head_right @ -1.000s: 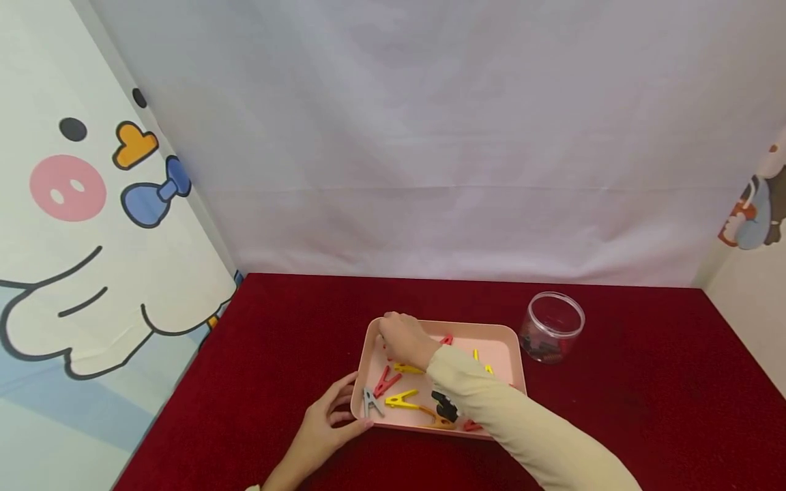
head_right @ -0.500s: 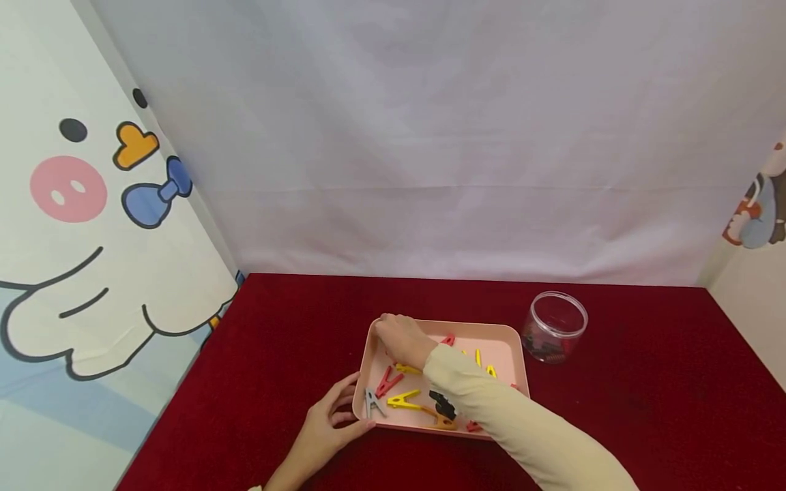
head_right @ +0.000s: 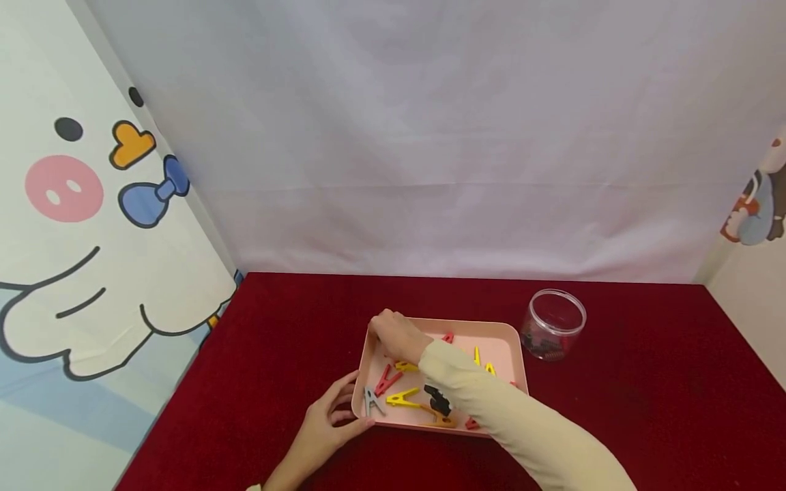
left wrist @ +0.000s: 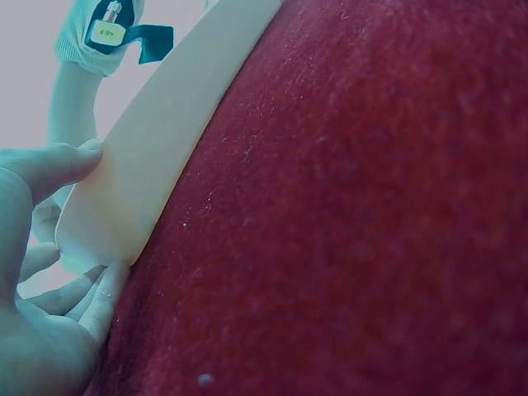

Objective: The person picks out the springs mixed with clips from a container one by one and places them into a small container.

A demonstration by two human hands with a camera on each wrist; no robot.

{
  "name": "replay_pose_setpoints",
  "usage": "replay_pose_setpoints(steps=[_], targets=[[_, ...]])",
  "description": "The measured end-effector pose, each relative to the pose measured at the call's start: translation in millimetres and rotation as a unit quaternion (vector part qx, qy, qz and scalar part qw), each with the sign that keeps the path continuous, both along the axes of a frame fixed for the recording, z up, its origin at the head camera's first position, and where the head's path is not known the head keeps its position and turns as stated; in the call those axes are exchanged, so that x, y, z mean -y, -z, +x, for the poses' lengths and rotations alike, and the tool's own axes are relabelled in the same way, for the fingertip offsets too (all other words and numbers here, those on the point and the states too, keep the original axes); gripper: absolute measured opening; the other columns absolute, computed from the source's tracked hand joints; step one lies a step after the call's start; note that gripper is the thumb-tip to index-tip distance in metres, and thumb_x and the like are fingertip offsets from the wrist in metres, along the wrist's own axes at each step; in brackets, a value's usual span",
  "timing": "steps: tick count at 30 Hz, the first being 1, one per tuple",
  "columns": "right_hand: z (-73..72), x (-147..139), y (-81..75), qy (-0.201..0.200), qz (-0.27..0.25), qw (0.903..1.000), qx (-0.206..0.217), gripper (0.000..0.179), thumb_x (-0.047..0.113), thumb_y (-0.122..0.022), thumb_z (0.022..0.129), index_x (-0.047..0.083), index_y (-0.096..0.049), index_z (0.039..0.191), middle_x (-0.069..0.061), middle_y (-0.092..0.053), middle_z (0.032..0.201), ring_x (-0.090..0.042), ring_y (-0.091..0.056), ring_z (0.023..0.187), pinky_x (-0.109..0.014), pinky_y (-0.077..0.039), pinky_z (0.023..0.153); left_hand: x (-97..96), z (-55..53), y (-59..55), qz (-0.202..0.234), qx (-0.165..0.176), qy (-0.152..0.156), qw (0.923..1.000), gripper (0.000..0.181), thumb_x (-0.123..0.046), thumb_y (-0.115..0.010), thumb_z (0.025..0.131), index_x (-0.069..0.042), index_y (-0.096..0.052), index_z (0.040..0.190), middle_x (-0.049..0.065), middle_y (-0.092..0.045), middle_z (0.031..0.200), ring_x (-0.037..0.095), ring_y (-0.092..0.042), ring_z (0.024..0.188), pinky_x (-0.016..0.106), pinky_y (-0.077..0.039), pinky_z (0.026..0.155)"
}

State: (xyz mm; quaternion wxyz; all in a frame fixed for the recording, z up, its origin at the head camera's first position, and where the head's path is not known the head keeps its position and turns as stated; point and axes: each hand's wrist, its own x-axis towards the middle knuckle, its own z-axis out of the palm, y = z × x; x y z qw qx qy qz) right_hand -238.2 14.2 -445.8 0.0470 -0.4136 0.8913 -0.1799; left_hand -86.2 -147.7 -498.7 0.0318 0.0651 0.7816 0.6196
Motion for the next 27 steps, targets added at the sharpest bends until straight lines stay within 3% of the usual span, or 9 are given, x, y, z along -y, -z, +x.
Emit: replay_pose_setpoints(steps=[6, 11, 15, 21, 27], targets=[[0.4, -4, -10.7, 0.001, -0.007, 0.9995, 0.029, 0.016, -0.004, -0.068, 0.083, 0.007, -0.072, 0.095, -0.006, -0.067, 0.090, -0.015, -0.056, 0.077, -0.022, -0.047, 0.062, -1.3, 1.9, -7.8, 0.000, 0.004, 0.001, 1.0000, 0.073, -0.022, -0.079, 0.079, -0.019, -0.042, 0.143, 0.012, -0.055, 0.125, 0.027, -0.053, 0.113, 0.030, -0.052, 0.081], [0.7, -8, -16.5, -0.012, -0.035, 0.9993, 0.011, 0.011, -0.005, -0.063, 0.085, 0.003, -0.069, 0.081, -0.008, -0.057, 0.069, -0.011, -0.039, 0.057, -0.021, -0.033, 0.050, -2.7, 7.0, -28.4, 0.006, 0.005, 0.004, 1.0000, 0.073, -0.014, -0.078, 0.080, -0.009, -0.041, 0.142, 0.020, -0.054, 0.124, 0.035, -0.052, 0.113, 0.038, -0.052, 0.082], [0.7, -13, -18.1, -0.009, -0.047, 0.9989, 0.000, 0.015, -0.010, -0.062, 0.081, 0.002, -0.071, 0.083, -0.007, -0.058, 0.070, -0.009, -0.036, 0.057, -0.020, -0.032, 0.051, -3.7, 10.1, -40.0, 0.002, 0.010, 0.003, 0.9999, 0.072, -0.014, -0.078, 0.080, -0.007, -0.042, 0.141, 0.021, -0.054, 0.123, 0.036, -0.051, 0.113, 0.039, -0.052, 0.083], [1.4, -19, -20.6, -0.019, -0.060, 0.9979, -0.016, 0.016, -0.011, -0.062, 0.078, 0.003, -0.070, 0.075, -0.002, -0.054, 0.066, -0.009, -0.035, 0.058, -0.021, -0.030, 0.051, -4.5, 10.5, -39.7, 0.002, 0.010, 0.000, 0.9999, 0.072, -0.014, -0.078, 0.080, -0.008, -0.042, 0.141, 0.021, -0.054, 0.123, 0.034, -0.052, 0.113, 0.039, -0.052, 0.083], [3.4, -28, -26.8, -0.027, -0.069, 0.9968, -0.031, 0.021, -0.015, -0.059, 0.074, 0.002, -0.071, 0.077, -0.006, -0.063, 0.072, -0.011, -0.048, 0.064, -0.022, -0.042, 0.056, -5.3, 9.5, -36.9, 0.004, 0.010, 0.002, 0.9999, 0.072, -0.014, -0.078, 0.080, -0.007, -0.042, 0.141, 0.022, -0.054, 0.122, 0.034, -0.052, 0.113, 0.040, -0.051, 0.083]])
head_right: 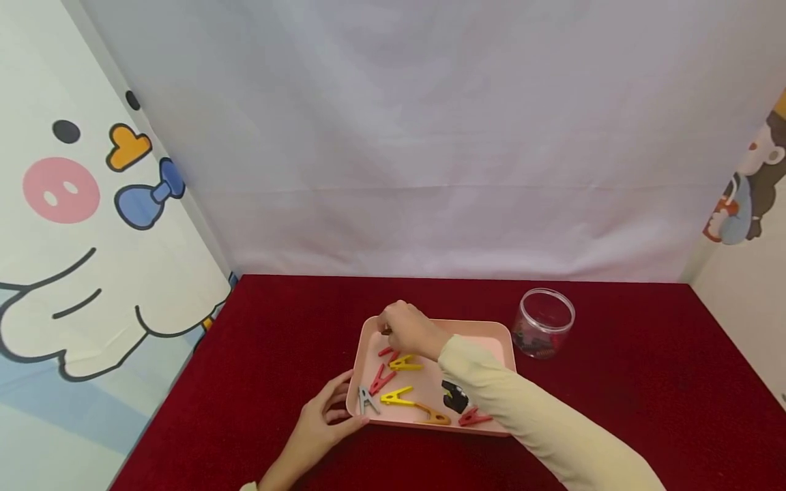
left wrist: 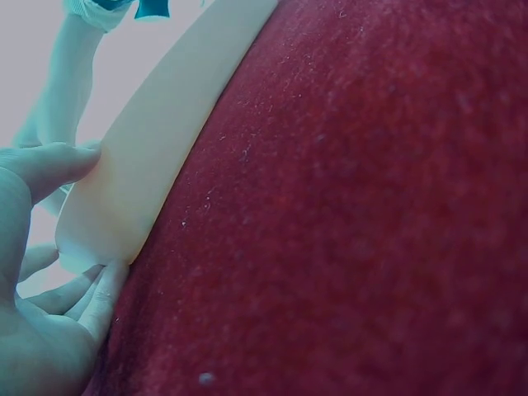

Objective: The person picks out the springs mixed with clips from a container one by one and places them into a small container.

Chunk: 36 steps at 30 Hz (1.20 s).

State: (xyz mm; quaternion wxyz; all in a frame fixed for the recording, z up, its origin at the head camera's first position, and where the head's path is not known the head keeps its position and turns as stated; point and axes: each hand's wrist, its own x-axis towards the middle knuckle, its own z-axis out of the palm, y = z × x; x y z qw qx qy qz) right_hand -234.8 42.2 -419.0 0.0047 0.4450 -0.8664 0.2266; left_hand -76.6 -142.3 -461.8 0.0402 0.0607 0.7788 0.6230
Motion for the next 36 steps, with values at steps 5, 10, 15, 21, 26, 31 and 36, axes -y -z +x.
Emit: replay_pose_setpoints(steps=[5, 10, 15, 21, 26, 31, 36], targets=[[-0.5, -6, -3.7, -0.018, -0.018, 0.9993, -0.027, 0.020, -0.015, -0.061, 0.073, 0.003, -0.070, 0.074, -0.005, -0.065, 0.071, -0.012, -0.049, 0.063, -0.021, -0.042, 0.056, -0.6, -0.5, -0.7, -0.003, 0.002, -0.002, 1.0000, 0.072, -0.014, -0.078, 0.079, -0.006, -0.042, 0.141, 0.022, -0.054, 0.122, 0.034, -0.052, 0.112, 0.039, -0.052, 0.083], [0.1, -15, -4.8, -0.029, -0.035, 0.9981, -0.042, 0.026, -0.017, -0.057, 0.071, 0.001, -0.073, 0.079, -0.006, -0.068, 0.076, -0.015, -0.060, 0.068, -0.022, -0.049, 0.059, -0.2, -0.1, -0.1, -0.005, 0.006, -0.005, 1.0000, 0.071, -0.015, -0.078, 0.080, -0.006, -0.042, 0.141, 0.022, -0.054, 0.121, 0.034, -0.051, 0.112, 0.037, -0.052, 0.083], [3.3, -23, -6.8, -0.009, -0.028, 0.9993, -0.023, 0.028, -0.016, -0.056, 0.073, 0.000, -0.074, 0.086, -0.009, -0.070, 0.084, -0.018, -0.063, 0.074, -0.024, -0.052, 0.063, -0.5, 0.0, 0.8, -0.008, 0.009, -0.009, 0.9999, 0.071, -0.016, -0.078, 0.080, -0.006, -0.043, 0.141, 0.021, -0.054, 0.121, 0.034, -0.051, 0.112, 0.036, -0.052, 0.082], [6.3, -31, -9.5, 0.010, -0.015, 0.9998, 0.002, 0.024, -0.013, -0.059, 0.075, 0.002, -0.074, 0.087, -0.008, -0.069, 0.085, -0.015, -0.062, 0.072, -0.021, -0.051, 0.060, -1.4, 0.5, 0.4, -0.009, 0.008, -0.009, 0.9999, 0.071, -0.015, -0.078, 0.080, -0.006, -0.043, 0.140, 0.022, -0.054, 0.121, 0.034, -0.051, 0.111, 0.037, -0.052, 0.083], [10.1, -37, -13.3, 0.018, -0.008, 0.9998, -0.004, 0.027, -0.014, -0.059, 0.075, 0.004, -0.075, 0.087, -0.007, -0.069, 0.085, -0.017, -0.063, 0.073, -0.023, -0.052, 0.062, -2.3, 0.8, 0.1, -0.013, 0.011, -0.011, 0.9998, 0.070, -0.016, -0.078, 0.080, -0.006, -0.043, 0.140, 0.021, -0.054, 0.121, 0.033, -0.052, 0.111, 0.037, -0.052, 0.083], [13.4, -45, -15.8, 0.016, -0.015, 0.9996, -0.017, 0.028, -0.016, -0.060, 0.074, 0.005, -0.075, 0.085, -0.007, -0.069, 0.084, -0.017, -0.062, 0.072, -0.025, -0.053, 0.062, -2.4, 1.3, 0.6, -0.019, 0.011, -0.014, 0.9997, 0.071, -0.017, -0.078, 0.079, -0.006, -0.044, 0.140, 0.021, -0.055, 0.120, 0.032, -0.052, 0.110, 0.036, -0.052, 0.082], [15.0, -52, -16.9, 0.014, -0.022, 0.9989, -0.038, 0.026, -0.015, -0.061, 0.073, 0.004, -0.074, 0.084, -0.007, -0.069, 0.082, -0.019, -0.062, 0.072, -0.028, -0.054, 0.062, -2.2, 0.9, 0.6, -0.016, 0.006, -0.012, 0.9998, 0.071, -0.017, -0.078, 0.079, -0.007, -0.043, 0.140, 0.020, -0.055, 0.120, 0.033, -0.052, 0.111, 0.035, -0.052, 0.082]])
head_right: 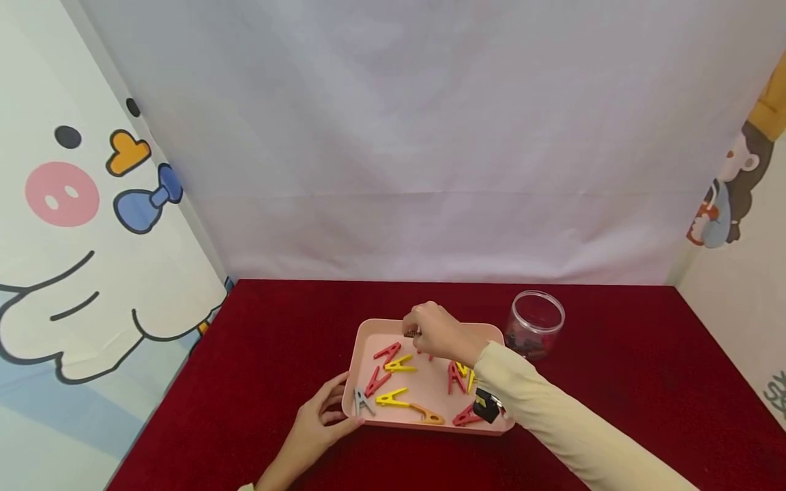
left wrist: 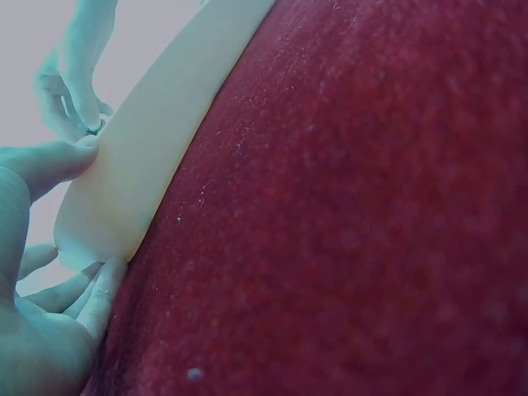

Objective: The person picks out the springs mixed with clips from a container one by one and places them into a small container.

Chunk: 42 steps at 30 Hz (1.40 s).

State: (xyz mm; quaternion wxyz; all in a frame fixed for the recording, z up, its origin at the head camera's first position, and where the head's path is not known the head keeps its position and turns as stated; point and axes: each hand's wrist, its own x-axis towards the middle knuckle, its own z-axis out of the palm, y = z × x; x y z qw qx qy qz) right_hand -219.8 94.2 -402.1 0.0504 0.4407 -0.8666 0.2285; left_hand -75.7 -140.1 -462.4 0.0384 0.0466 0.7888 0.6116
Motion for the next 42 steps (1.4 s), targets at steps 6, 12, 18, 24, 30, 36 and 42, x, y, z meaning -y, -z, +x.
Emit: replay_pose_setpoints(steps=[6, 12, 18, 24, 30, 36, 42], targets=[[2.8, -5, -0.9, 0.011, 0.003, 0.9999, 0.002, 0.024, -0.014, -0.062, 0.074, 0.004, -0.074, 0.084, -0.007, -0.067, 0.080, -0.018, -0.062, 0.070, -0.024, -0.052, 0.060, -0.3, -0.3, -0.9, 0.000, -0.003, 0.001, 1.0000, 0.071, -0.017, -0.078, 0.079, -0.006, -0.043, 0.140, 0.021, -0.055, 0.120, 0.034, -0.052, 0.111, 0.036, -0.052, 0.082], [6.8, -11, -1.4, 0.010, -0.010, 0.9999, 0.008, 0.021, -0.013, -0.063, 0.075, 0.003, -0.074, 0.084, -0.007, -0.068, 0.080, -0.020, -0.061, 0.068, -0.024, -0.051, 0.059, -0.8, 0.5, -0.5, -0.002, -0.002, 0.001, 1.0000, 0.071, -0.018, -0.078, 0.080, -0.006, -0.043, 0.140, 0.021, -0.055, 0.121, 0.034, -0.052, 0.111, 0.035, -0.052, 0.082], [10.3, -18, -1.6, 0.013, -0.006, 0.9998, 0.015, 0.021, -0.011, -0.064, 0.076, 0.004, -0.074, 0.086, -0.006, -0.068, 0.083, -0.019, -0.061, 0.071, -0.026, -0.052, 0.061, -0.5, 1.1, 1.1, -0.004, -0.003, 0.002, 1.0000, 0.071, -0.018, -0.078, 0.080, -0.008, -0.043, 0.140, 0.021, -0.055, 0.120, 0.034, -0.052, 0.111, 0.034, -0.052, 0.081], [12.8, -26, -5.6, 0.024, 0.001, 0.9994, 0.024, 0.016, -0.007, -0.068, 0.077, 0.006, -0.073, 0.086, -0.004, -0.067, 0.083, -0.016, -0.060, 0.073, -0.025, -0.052, 0.062, -0.2, 1.4, 0.9, -0.002, -0.001, 0.002, 1.0000, 0.071, -0.019, -0.078, 0.080, -0.008, -0.043, 0.141, 0.021, -0.055, 0.121, 0.032, -0.052, 0.111, 0.035, -0.052, 0.082], [13.2, -34, -8.9, 0.033, 0.009, 0.9990, 0.030, 0.019, -0.007, -0.065, 0.078, 0.008, -0.073, 0.087, -0.002, -0.066, 0.083, -0.013, -0.059, 0.072, -0.022, -0.050, 0.061, -0.1, 0.5, 0.4, -0.006, -0.001, 0.000, 1.0000, 0.071, -0.020, -0.078, 0.079, -0.008, -0.043, 0.141, 0.020, -0.055, 0.121, 0.031, -0.052, 0.111, 0.035, -0.052, 0.082], [14.0, -40, -10.8, 0.034, 0.012, 0.9990, 0.027, 0.023, -0.008, -0.062, 0.077, 0.009, -0.073, 0.087, 0.000, -0.065, 0.082, -0.011, -0.058, 0.071, -0.022, -0.049, 0.060, -0.2, -0.3, 0.3, -0.007, 0.000, -0.001, 1.0000, 0.071, -0.021, -0.078, 0.079, -0.009, -0.044, 0.140, 0.019, -0.055, 0.121, 0.031, -0.052, 0.111, 0.036, -0.052, 0.082], [14.6, -46, -12.8, 0.031, 0.010, 0.9993, 0.020, 0.022, -0.008, -0.064, 0.077, 0.010, -0.074, 0.087, 0.001, -0.065, 0.082, -0.009, -0.057, 0.070, -0.020, -0.049, 0.059, -0.3, 0.0, -0.1, -0.002, -0.004, -0.006, 1.0000, 0.071, -0.021, -0.079, 0.079, -0.009, -0.045, 0.140, 0.018, -0.056, 0.120, 0.031, -0.052, 0.110, 0.032, -0.052, 0.081]])
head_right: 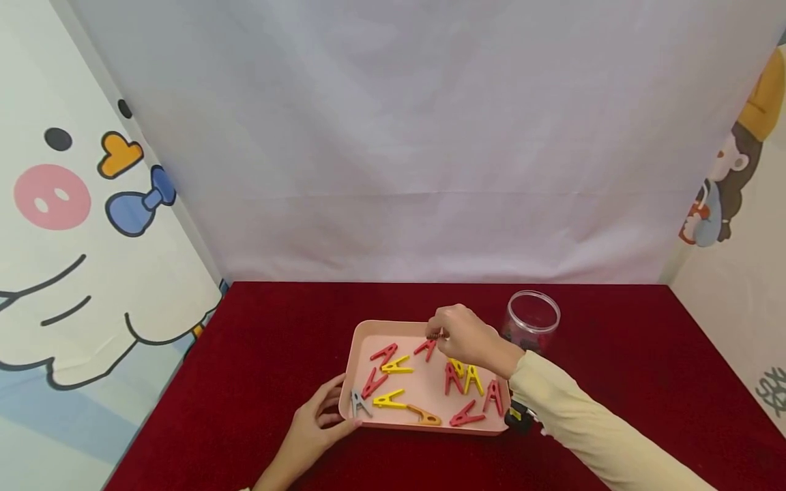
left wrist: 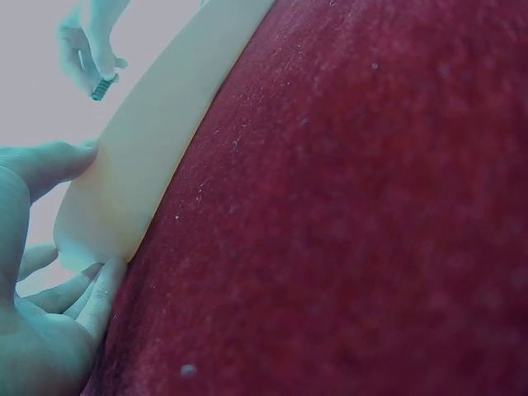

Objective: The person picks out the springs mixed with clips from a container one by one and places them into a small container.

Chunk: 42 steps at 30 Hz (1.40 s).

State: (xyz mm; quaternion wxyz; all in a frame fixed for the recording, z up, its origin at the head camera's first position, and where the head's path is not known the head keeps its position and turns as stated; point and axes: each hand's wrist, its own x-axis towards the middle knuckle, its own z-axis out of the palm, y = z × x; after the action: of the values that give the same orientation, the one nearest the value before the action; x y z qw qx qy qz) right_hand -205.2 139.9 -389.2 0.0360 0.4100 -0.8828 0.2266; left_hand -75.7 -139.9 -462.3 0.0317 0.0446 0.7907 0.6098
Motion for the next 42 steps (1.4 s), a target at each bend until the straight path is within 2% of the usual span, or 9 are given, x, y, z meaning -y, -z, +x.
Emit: replay_pose_setpoints(steps=[8, 17, 26, 36, 42], targets=[[3.5, -9, -2.0, -0.005, -0.012, 0.9999, 0.006, 0.026, -0.009, -0.063, 0.077, 0.010, -0.074, 0.090, 0.000, -0.065, 0.083, -0.008, -0.057, 0.070, -0.027, -0.052, 0.058, -0.9, 0.6, -0.3, 0.001, -0.001, 0.002, 1.0000, 0.070, -0.020, -0.078, 0.079, -0.009, -0.044, 0.140, 0.019, -0.055, 0.120, 0.032, -0.052, 0.110, 0.034, -0.052, 0.081], [6.6, -24, -7.7, -0.004, -0.020, 0.9995, -0.023, 0.026, -0.011, -0.064, 0.075, 0.009, -0.073, 0.088, 0.000, -0.065, 0.082, -0.008, -0.058, 0.069, -0.026, -0.052, 0.056, -1.2, 0.5, 0.0, -0.003, 0.005, 0.004, 1.0000, 0.071, -0.019, -0.078, 0.080, -0.009, -0.043, 0.141, 0.019, -0.055, 0.121, 0.031, -0.051, 0.111, 0.036, -0.052, 0.082], [8.9, -38, -16.0, 0.004, -0.038, 0.9990, -0.022, 0.028, -0.013, -0.065, 0.073, 0.010, -0.073, 0.088, -0.001, -0.065, 0.083, -0.010, -0.059, 0.069, -0.027, -0.052, 0.055, -1.5, 0.3, -0.5, 0.001, 0.002, 0.002, 1.0000, 0.071, -0.018, -0.078, 0.079, -0.008, -0.043, 0.140, 0.019, -0.055, 0.120, 0.031, -0.052, 0.110, 0.035, -0.052, 0.082], [7.6, -54, -20.5, 0.039, -0.041, 0.9978, -0.036, 0.026, -0.012, -0.066, 0.073, 0.011, -0.073, 0.084, 0.003, -0.065, 0.081, -0.006, -0.055, 0.069, -0.026, -0.052, 0.057, -1.4, 0.2, -1.0, 0.002, -0.001, 0.003, 1.0000, 0.071, -0.017, -0.078, 0.079, -0.008, -0.043, 0.140, 0.020, -0.055, 0.121, 0.032, -0.052, 0.111, 0.036, -0.052, 0.082], [6.6, -63, -23.3, 0.047, -0.042, 0.9958, -0.066, 0.025, -0.012, -0.067, 0.070, 0.010, -0.073, 0.082, 0.003, -0.065, 0.080, -0.005, -0.055, 0.065, -0.025, -0.049, 0.055, -0.8, -0.4, -1.5, 0.000, -0.004, 0.004, 1.0000, 0.071, -0.016, -0.078, 0.079, -0.007, -0.043, 0.140, 0.020, -0.055, 0.120, 0.032, -0.052, 0.111, 0.036, -0.053, 0.081]])
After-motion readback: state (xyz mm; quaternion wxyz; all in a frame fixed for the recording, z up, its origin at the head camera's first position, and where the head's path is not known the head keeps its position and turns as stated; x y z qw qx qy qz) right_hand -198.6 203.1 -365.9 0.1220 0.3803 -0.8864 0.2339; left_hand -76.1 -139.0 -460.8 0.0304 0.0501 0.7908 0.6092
